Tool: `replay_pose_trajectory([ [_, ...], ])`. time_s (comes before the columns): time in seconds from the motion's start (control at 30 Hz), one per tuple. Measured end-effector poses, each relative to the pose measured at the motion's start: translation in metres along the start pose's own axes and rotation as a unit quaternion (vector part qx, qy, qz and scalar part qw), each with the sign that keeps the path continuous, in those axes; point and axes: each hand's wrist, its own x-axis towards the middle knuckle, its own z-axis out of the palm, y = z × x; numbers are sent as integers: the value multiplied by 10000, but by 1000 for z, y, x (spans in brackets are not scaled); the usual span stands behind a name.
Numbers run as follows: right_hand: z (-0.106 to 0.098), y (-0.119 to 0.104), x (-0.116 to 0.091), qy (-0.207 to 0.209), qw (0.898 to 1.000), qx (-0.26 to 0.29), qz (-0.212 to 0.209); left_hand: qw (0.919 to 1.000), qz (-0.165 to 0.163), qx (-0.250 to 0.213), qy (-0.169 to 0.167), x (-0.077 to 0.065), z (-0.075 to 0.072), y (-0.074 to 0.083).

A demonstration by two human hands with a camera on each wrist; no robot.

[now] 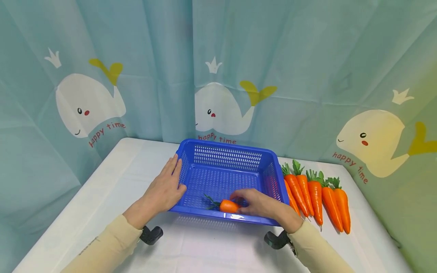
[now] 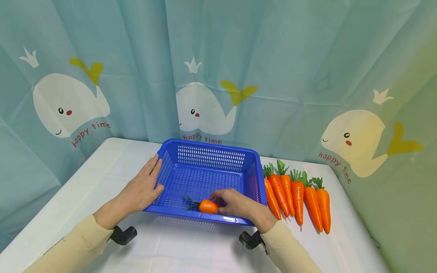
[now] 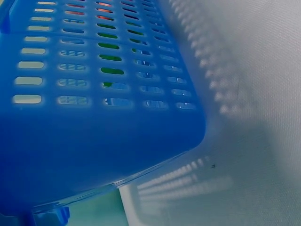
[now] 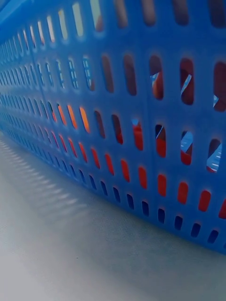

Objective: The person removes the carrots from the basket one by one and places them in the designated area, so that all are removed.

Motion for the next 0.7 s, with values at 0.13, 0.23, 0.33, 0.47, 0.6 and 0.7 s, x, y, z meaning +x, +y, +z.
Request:
replay_pose_trajectory([
  [0.13,-2,0,0,-155,9997,181,113,10000,-13,-3,15,1,-1,1],
  [0.23,-3,1,0,-182,9997,170,54,10000,-38,-2,-1,1,-1,2],
  [0.33,-3,1,0,-60,9999,116,-2,10000,-53,-15,-8,1,-2,2],
  [0.47,-2,1,0,351,9994,5,-52,10000,-60,-59,-12,1,-2,2],
  [0.6,-1,-2,-1,897,9959,-120,-36,9999,-57,-83,-35,0,-2,2],
  [0.7,-2,-4,-2,1258,9920,-64,71,9999,-59,-89,-43,-1,-1,1],
])
